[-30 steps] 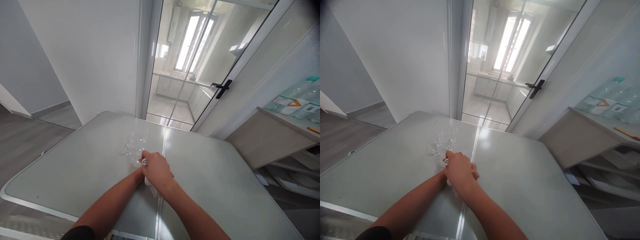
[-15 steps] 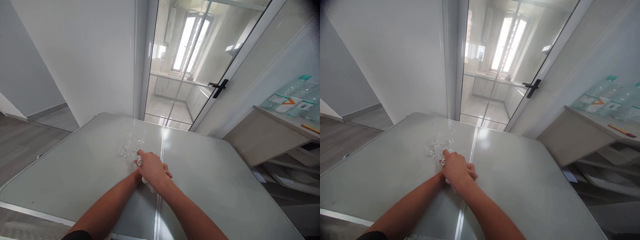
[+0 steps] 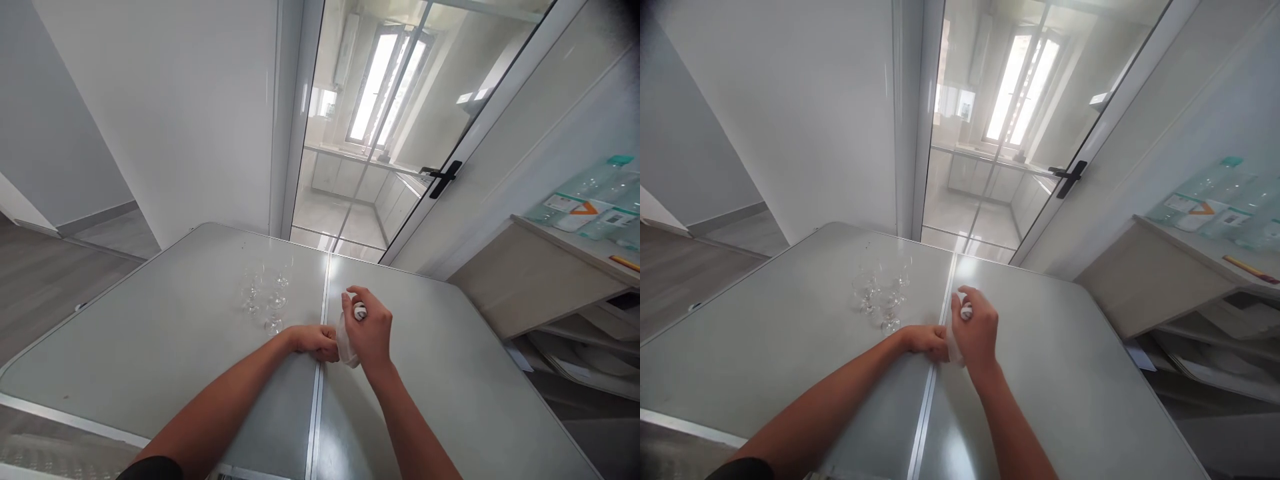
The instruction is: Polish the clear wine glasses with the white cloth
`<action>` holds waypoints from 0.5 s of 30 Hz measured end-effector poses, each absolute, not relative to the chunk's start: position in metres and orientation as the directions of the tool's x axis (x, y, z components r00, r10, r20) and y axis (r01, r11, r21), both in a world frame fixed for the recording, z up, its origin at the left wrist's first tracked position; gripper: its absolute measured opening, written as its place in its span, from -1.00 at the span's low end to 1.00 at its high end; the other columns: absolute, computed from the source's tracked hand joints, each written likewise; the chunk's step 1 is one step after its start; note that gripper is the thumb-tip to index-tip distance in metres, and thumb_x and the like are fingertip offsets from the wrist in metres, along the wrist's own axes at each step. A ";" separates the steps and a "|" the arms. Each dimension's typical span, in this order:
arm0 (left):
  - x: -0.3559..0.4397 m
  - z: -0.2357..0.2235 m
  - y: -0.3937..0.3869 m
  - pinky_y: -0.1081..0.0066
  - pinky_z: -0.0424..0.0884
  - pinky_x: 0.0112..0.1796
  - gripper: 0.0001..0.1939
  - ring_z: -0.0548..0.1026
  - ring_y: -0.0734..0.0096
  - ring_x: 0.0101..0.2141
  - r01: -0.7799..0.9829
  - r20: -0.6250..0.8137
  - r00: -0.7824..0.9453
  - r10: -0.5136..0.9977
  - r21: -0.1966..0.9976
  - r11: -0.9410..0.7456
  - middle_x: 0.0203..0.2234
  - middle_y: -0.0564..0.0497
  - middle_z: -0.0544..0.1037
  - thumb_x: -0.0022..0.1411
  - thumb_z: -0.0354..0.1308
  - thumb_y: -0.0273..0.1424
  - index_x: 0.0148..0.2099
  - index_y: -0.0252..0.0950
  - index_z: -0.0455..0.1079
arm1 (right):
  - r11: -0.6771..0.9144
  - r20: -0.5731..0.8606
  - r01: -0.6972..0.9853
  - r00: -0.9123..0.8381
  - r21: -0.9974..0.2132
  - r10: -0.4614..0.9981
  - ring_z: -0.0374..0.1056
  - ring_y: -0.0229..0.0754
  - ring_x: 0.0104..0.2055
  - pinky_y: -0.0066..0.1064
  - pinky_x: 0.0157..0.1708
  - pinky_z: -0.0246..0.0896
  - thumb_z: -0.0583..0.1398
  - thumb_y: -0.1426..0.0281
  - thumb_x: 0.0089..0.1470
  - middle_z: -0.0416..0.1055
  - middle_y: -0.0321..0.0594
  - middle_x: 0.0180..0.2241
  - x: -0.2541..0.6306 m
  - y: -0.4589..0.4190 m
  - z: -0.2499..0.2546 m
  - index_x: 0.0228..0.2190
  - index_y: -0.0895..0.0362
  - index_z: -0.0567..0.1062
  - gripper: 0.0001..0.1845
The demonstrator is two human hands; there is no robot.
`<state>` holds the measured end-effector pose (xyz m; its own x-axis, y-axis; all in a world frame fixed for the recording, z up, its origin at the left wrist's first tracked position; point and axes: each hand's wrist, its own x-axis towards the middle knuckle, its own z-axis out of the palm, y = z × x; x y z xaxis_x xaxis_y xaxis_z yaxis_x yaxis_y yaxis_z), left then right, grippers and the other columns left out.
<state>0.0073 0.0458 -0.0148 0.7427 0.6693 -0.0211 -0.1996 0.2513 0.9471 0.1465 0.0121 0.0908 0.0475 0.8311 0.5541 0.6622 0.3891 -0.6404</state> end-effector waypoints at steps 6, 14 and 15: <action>0.009 -0.009 0.048 0.55 0.07 -0.66 -0.57 0.18 0.58 -0.64 -0.260 0.002 0.821 0.571 0.892 0.370 -0.56 0.08 0.32 0.26 0.17 -0.02 -0.37 -0.32 0.35 | 0.263 0.303 0.332 0.074 -0.906 0.950 0.31 -0.17 -0.35 -0.39 -0.34 0.23 -0.05 0.20 0.26 0.38 -0.23 -0.27 0.194 0.026 0.073 -0.04 0.08 0.50 -0.56; 0.010 -0.009 0.052 0.53 0.33 -0.55 -0.52 0.38 0.52 -0.56 -0.416 0.163 0.579 0.799 0.902 0.117 -0.49 0.05 0.44 0.18 0.33 -0.06 -0.07 -0.35 0.45 | 0.209 0.251 0.429 0.044 -0.879 0.967 0.31 -0.09 0.01 -0.25 0.02 0.23 -0.09 0.05 0.35 0.35 -0.20 -0.05 0.213 0.014 0.053 0.19 -0.06 0.41 -0.45; 0.010 -0.009 0.053 0.53 0.31 -0.57 -0.56 0.36 0.54 -0.58 -0.428 0.163 0.539 0.826 0.898 0.101 -0.52 0.07 0.42 0.19 0.33 -0.07 -0.13 -0.37 0.46 | 0.219 0.272 0.412 0.072 -0.884 0.960 0.32 -0.09 -0.06 -0.27 -0.03 0.24 -0.06 0.05 0.34 0.36 -0.21 -0.13 0.216 0.013 0.053 0.13 -0.03 0.46 -0.48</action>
<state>0.0096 0.0527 -0.0086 0.5389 0.8263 0.1635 -0.4279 0.1014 0.8981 0.2159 0.0127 0.0526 0.0723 0.9597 0.2717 0.4123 0.2193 -0.8843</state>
